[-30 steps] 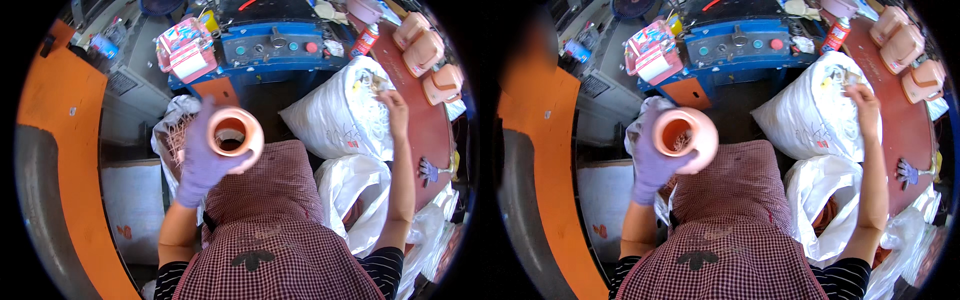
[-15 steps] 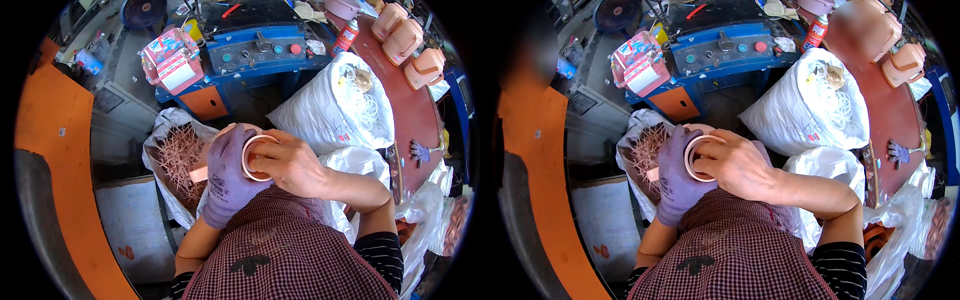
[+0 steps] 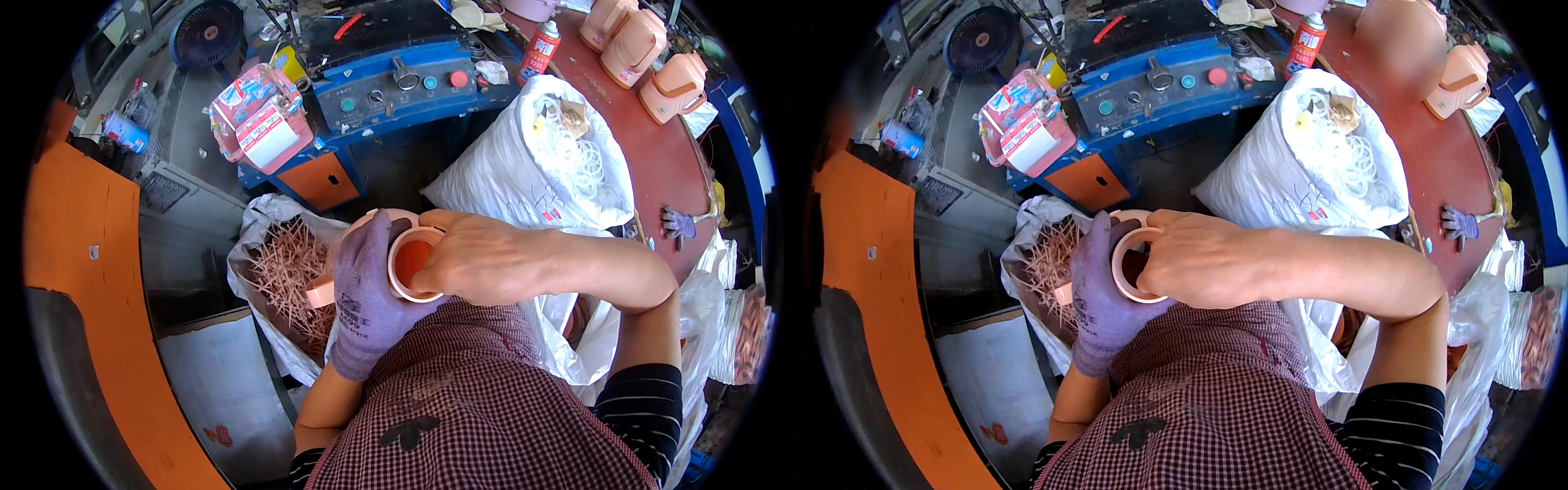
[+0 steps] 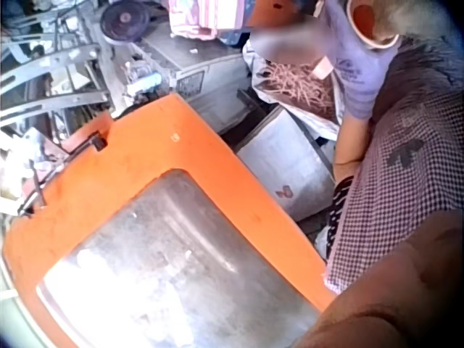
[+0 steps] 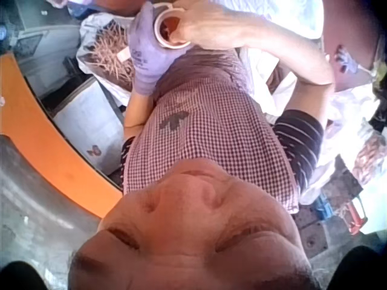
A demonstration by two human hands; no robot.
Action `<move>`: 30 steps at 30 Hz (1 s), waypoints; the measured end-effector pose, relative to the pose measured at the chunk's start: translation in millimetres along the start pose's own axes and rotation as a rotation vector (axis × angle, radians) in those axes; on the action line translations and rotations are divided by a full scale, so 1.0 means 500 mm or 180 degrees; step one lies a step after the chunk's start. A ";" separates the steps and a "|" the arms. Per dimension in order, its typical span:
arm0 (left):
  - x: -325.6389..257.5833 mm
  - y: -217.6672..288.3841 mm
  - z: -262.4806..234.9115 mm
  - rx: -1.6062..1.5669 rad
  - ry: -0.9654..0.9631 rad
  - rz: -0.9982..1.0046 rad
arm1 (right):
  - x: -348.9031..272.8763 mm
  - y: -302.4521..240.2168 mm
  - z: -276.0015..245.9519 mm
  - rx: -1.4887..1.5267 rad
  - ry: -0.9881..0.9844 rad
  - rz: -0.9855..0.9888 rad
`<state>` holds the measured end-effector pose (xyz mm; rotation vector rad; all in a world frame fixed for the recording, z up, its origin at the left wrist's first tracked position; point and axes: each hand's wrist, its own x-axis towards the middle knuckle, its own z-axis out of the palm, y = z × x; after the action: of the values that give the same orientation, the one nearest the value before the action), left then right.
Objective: The person repeatedly retrieves pink plastic pitchers from a machine, wipes them with a cloth, attaches handles, and applies labels. The finished pitchers are placed into a white sack filled with packing material.
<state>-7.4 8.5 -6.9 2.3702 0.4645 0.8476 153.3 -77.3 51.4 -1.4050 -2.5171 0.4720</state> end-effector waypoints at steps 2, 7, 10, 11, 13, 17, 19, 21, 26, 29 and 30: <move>-0.005 0.000 -0.002 0.0026 -0.0090 -0.0057 | 0.008 0.008 0.011 0.0033 0.0164 -0.0249; 0.010 -0.030 -0.063 -0.0709 0.0196 -0.0650 | 0.037 0.069 -0.107 0.0199 0.1403 -0.0121; -0.018 -0.049 -0.113 -0.0716 0.0641 -0.0786 | 0.082 0.202 -0.190 -0.1191 0.2861 0.1080; -0.020 -0.041 -0.123 -0.0785 0.0726 -0.0920 | 0.095 0.222 -0.231 -0.1785 0.2966 0.1617; -0.005 -0.034 -0.138 -0.0659 0.0638 -0.0905 | 0.115 0.316 -0.270 -0.2526 0.3138 0.2126; 0.005 -0.023 -0.160 -0.0498 0.0800 -0.0853 | 0.144 0.402 -0.276 -0.2466 0.3385 0.1780; -0.013 -0.050 -0.184 -0.0425 0.1236 -0.0862 | 0.126 0.343 -0.262 -0.2440 0.3395 0.1490; -0.009 -0.031 -0.215 -0.0328 0.1734 -0.0714 | 0.067 0.223 -0.234 -0.2715 0.2946 0.1393; 0.079 0.036 -0.275 0.0291 0.2613 0.0423 | -0.105 -0.029 -0.178 -0.3207 0.2707 0.0961; 0.178 0.084 -0.259 -0.0042 0.3343 0.1127 | -0.191 -0.070 -0.178 -0.2254 0.2830 0.0703; 0.217 0.087 -0.247 -0.0166 0.3374 0.1408 | -0.214 -0.073 -0.173 -0.1903 0.2823 0.0800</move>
<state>-3.4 77.1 148.6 1.8075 0.2830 2.2795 209.5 -171.9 141.5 -1.6167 -1.7854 -0.7826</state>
